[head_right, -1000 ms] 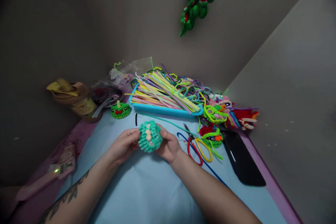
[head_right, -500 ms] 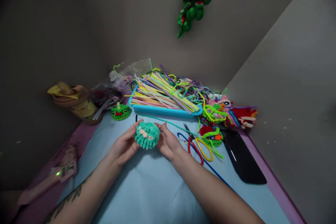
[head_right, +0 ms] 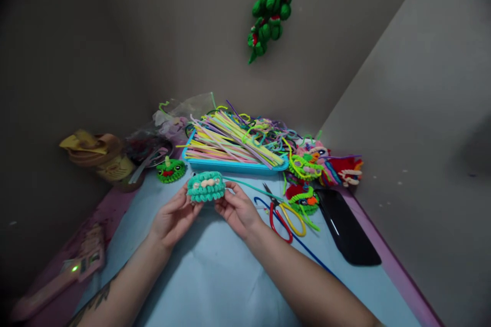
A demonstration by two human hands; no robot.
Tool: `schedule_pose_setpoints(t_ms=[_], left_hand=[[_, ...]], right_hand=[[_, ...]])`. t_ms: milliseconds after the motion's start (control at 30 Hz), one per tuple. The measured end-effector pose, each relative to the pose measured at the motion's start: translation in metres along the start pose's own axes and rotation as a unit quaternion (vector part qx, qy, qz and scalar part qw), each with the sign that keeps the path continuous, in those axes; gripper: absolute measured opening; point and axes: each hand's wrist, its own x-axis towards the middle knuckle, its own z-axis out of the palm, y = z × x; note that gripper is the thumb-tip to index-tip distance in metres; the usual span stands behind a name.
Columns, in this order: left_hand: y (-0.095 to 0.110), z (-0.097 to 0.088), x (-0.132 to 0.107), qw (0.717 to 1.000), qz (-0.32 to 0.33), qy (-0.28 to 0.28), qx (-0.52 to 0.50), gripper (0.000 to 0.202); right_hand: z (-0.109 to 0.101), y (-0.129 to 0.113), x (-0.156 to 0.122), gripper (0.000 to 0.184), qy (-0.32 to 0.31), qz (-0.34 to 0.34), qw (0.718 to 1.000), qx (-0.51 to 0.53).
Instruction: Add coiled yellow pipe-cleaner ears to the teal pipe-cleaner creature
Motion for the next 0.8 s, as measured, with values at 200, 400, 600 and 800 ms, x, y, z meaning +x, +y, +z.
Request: schedule_pose_setpoints(t_ms=[200, 400, 600, 800], left_hand=[[0.0011, 0.002, 0.0004, 0.999, -0.007, -0.035, 0.02, 0.041], [-0.0011, -0.0058, 0.0049, 1.0, -0.006, -0.02, 0.023, 0.046], [-0.0031, -0.0044, 0.0049, 0.999, -0.015, -0.026, 0.02, 0.049], [-0.0037, -0.0039, 0.0032, 0.999, -0.022, -0.014, 0.021, 0.046]], right_hand=[[0.0007, -0.0001, -0.0021, 0.032, -0.004, -0.022, 1.0, 0.013], [0.0014, -0.0003, -0.0013, 0.028, -0.004, -0.023, 0.999, 0.027], [-0.0016, 0.0015, 0.0003, 0.03, 0.001, -0.012, 0.998, 0.053], [-0.0048, 0.0028, 0.0021, 0.029, -0.006, -0.011, 0.998, 0.068]])
